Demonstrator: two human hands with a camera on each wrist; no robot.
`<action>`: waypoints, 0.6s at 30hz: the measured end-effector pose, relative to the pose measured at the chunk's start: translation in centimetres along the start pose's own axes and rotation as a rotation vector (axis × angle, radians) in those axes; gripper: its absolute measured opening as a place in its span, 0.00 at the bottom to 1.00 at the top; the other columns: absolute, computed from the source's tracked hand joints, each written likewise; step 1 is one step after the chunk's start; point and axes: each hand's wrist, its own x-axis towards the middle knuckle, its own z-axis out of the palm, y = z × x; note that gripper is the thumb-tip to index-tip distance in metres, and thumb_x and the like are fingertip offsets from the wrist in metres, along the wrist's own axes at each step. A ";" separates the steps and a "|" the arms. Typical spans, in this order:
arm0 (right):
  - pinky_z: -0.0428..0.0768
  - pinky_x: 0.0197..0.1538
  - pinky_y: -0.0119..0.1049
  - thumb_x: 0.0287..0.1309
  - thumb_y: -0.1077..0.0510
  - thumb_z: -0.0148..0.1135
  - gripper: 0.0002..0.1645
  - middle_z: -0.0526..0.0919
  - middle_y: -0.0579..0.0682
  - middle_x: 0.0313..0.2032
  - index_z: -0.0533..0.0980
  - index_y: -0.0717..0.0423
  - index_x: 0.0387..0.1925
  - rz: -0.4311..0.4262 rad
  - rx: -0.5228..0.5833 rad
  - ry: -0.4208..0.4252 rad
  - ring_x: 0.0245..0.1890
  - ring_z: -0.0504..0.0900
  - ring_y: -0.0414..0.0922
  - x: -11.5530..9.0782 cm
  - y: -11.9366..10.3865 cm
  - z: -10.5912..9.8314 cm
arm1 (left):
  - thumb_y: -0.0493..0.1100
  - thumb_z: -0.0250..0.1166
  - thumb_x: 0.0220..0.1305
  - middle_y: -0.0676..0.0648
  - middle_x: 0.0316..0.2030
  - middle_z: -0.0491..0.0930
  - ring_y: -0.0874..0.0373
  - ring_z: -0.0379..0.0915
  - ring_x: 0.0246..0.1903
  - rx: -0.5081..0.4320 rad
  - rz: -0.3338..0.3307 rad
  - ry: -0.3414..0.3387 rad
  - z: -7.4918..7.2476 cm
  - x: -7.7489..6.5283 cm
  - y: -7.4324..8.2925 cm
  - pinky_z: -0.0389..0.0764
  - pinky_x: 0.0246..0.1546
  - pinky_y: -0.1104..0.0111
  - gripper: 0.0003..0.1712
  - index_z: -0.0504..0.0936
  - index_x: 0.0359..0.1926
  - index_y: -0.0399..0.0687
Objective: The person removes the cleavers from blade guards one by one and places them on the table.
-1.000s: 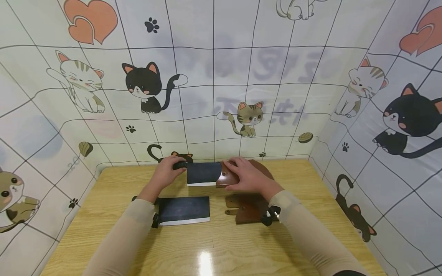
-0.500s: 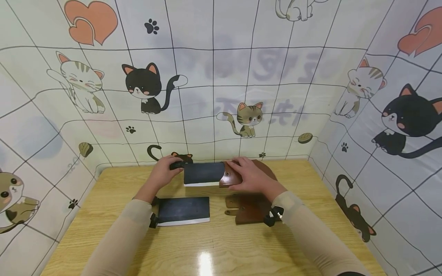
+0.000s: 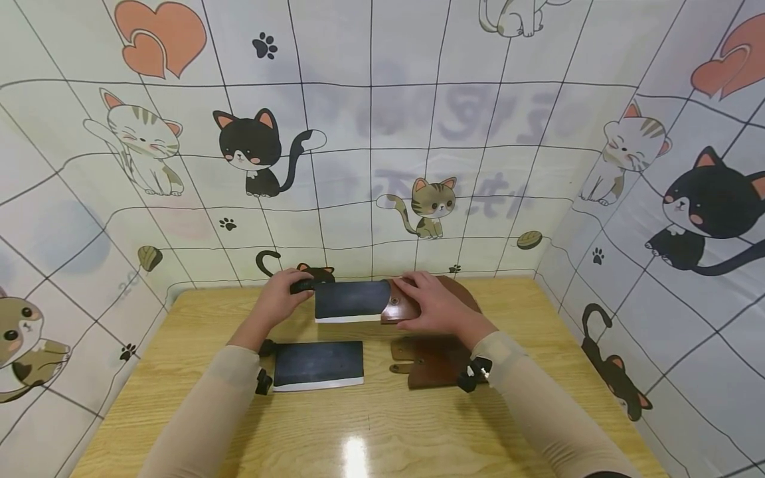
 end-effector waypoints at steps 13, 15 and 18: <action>0.70 0.75 0.59 0.58 0.32 0.81 0.64 0.66 0.54 0.77 0.62 0.47 0.87 0.000 -0.008 0.004 0.77 0.63 0.55 -0.2 0.5 -0.1 | 0.42 0.75 0.75 0.37 0.60 0.84 0.35 0.80 0.61 0.021 0.006 0.013 -0.7 -0.4 -0.8 0.80 0.62 0.39 0.22 0.87 0.65 0.40; 0.71 0.75 0.59 0.58 0.31 0.81 0.64 0.66 0.54 0.77 0.62 0.48 0.87 -0.006 -0.009 0.007 0.77 0.64 0.55 -0.2 0.6 -0.1 | 0.42 0.76 0.75 0.37 0.60 0.84 0.35 0.80 0.62 0.016 0.003 0.015 -0.8 -0.5 -0.9 0.80 0.62 0.39 0.22 0.87 0.65 0.40; 0.72 0.74 0.59 0.57 0.31 0.81 0.65 0.66 0.55 0.77 0.63 0.49 0.87 -0.014 -0.015 0.010 0.77 0.65 0.55 -0.1 0.8 -0.3 | 0.42 0.76 0.75 0.36 0.60 0.84 0.34 0.80 0.62 0.011 -0.001 0.019 -1.1 -0.6 -1.1 0.80 0.63 0.39 0.22 0.87 0.65 0.39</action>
